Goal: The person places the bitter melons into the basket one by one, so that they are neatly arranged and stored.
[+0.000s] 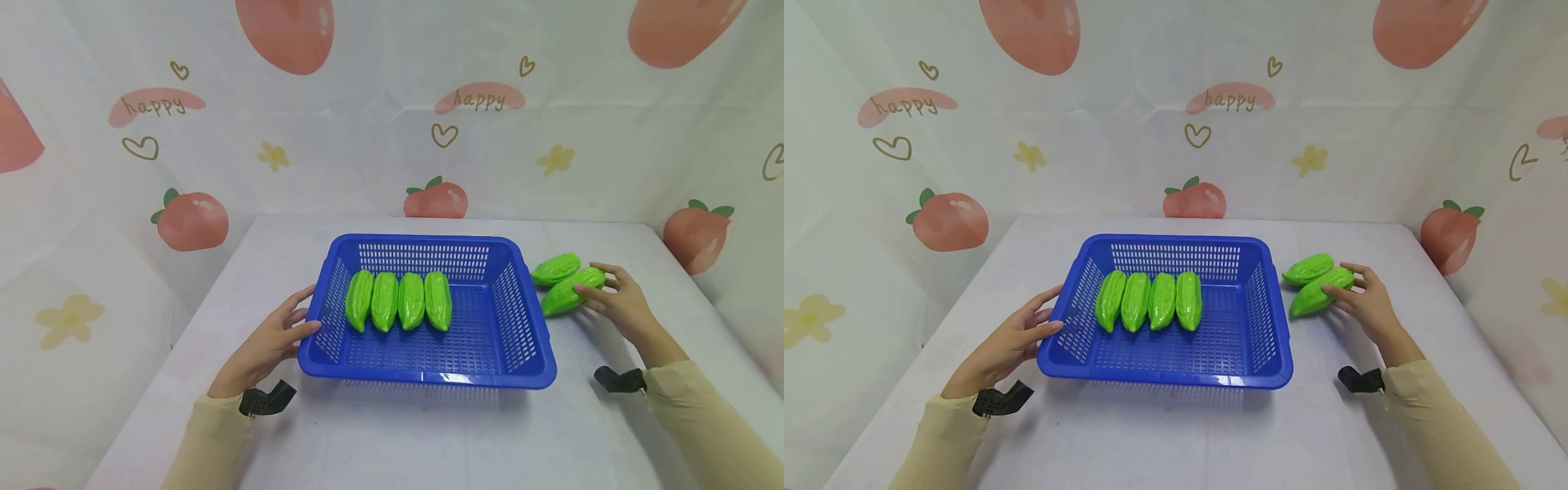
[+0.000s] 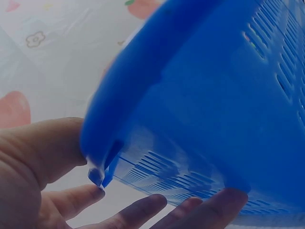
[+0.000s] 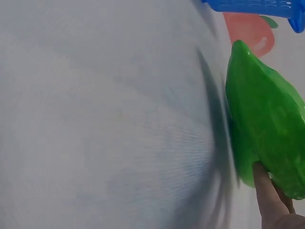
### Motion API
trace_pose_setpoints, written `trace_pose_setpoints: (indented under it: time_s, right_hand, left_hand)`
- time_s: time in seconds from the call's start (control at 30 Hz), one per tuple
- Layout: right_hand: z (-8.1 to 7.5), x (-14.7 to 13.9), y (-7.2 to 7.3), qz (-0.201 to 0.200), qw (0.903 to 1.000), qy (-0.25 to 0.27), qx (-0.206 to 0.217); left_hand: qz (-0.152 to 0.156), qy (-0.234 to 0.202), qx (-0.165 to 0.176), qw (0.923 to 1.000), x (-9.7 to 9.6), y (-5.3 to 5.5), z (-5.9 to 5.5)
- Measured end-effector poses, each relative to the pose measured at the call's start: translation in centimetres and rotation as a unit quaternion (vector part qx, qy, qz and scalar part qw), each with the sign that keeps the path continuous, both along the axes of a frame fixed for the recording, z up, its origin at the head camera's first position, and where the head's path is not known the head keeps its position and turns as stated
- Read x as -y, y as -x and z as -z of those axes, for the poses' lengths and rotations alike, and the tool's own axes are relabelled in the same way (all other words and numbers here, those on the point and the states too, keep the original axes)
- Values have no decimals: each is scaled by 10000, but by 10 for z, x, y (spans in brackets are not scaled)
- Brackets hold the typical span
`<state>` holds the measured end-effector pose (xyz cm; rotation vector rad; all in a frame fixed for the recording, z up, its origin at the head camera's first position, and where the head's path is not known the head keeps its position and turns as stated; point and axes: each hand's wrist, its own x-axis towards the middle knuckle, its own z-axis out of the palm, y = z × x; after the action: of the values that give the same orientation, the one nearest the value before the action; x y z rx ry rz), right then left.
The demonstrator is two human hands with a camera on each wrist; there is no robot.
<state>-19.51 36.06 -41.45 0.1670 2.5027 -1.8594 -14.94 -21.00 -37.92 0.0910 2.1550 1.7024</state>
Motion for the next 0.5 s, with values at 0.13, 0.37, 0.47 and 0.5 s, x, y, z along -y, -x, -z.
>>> trace_pose_setpoints:
  time_s: [0.13, 0.37, 0.47, 0.5]
  right_hand:
    - [-9, -1, -3, 161, 9979, 520, -340]
    - [-31, 2, -5, 95, 9758, 2037, -791]
    - [-43, 6, -6, 91, 9611, 2588, -967]
    - [-47, 7, -6, 112, 9572, 2703, -1030]
  left_hand:
    - [1, 13, -2, 10000, 0, 0, 0]
    - [-5, 49, -18, 10000, 0, 0, 0]
    - [4, 26, -17, 10000, 0, 0, 0]
    - [6, 26, -20, 10000, 0, 0, 0]
